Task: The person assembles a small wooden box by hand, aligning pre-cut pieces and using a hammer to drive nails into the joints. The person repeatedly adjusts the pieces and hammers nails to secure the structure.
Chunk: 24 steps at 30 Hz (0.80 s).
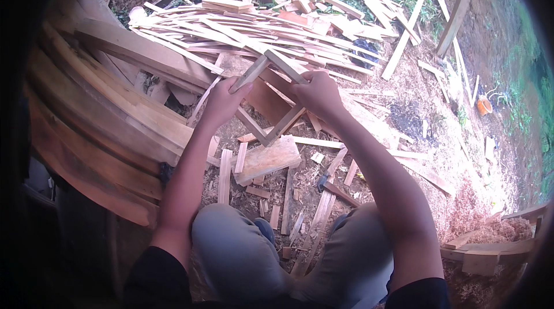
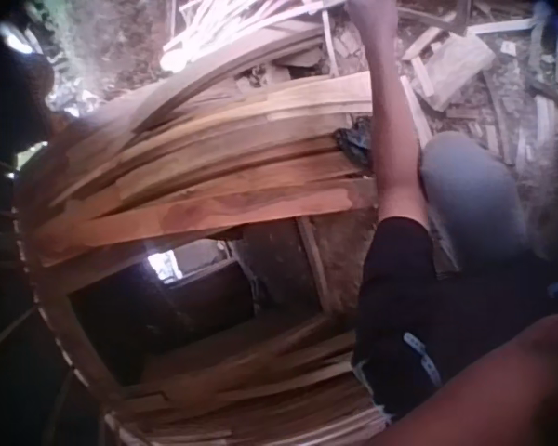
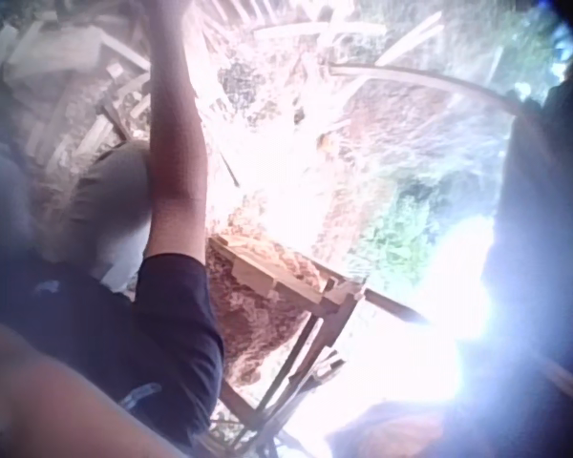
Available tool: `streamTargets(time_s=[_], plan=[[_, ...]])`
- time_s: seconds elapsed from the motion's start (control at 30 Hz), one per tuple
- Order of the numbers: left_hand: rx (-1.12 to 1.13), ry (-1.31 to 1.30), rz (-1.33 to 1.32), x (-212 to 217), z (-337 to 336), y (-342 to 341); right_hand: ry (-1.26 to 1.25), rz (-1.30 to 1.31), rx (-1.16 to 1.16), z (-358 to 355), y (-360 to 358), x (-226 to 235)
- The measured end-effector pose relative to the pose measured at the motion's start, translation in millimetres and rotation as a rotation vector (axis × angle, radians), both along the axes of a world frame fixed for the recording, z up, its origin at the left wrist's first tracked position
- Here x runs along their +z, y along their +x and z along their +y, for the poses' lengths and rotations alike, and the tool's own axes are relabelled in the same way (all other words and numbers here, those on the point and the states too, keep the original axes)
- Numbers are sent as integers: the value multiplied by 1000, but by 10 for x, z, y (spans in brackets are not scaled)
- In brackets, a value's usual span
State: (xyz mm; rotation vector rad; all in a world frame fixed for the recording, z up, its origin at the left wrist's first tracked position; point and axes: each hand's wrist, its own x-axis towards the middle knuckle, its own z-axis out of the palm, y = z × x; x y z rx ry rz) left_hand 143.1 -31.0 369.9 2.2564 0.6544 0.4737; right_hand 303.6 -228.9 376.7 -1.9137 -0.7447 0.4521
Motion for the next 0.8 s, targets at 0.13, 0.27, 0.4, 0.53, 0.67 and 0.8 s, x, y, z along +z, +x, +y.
streamTargets(time_s=[0.13,0.27,0.4,0.53,0.67,0.8], plan=[[136,-26,-100,-204,-203,83,-66,-25,75,-14,159,-504],[210,74,-309,-604,-80,118,-78,218,239,114,213,-800],[263,213,-402,-724,-68,172,-3,375,261,150,280,-859],[310,357,-463,-670,-110,109,20,379,316,189,234,-868],[332,302,-502,-572,-159,72,34,355,317,246,147,-890],[320,333,-534,-481,-201,65,71,392,318,245,56,-821]])
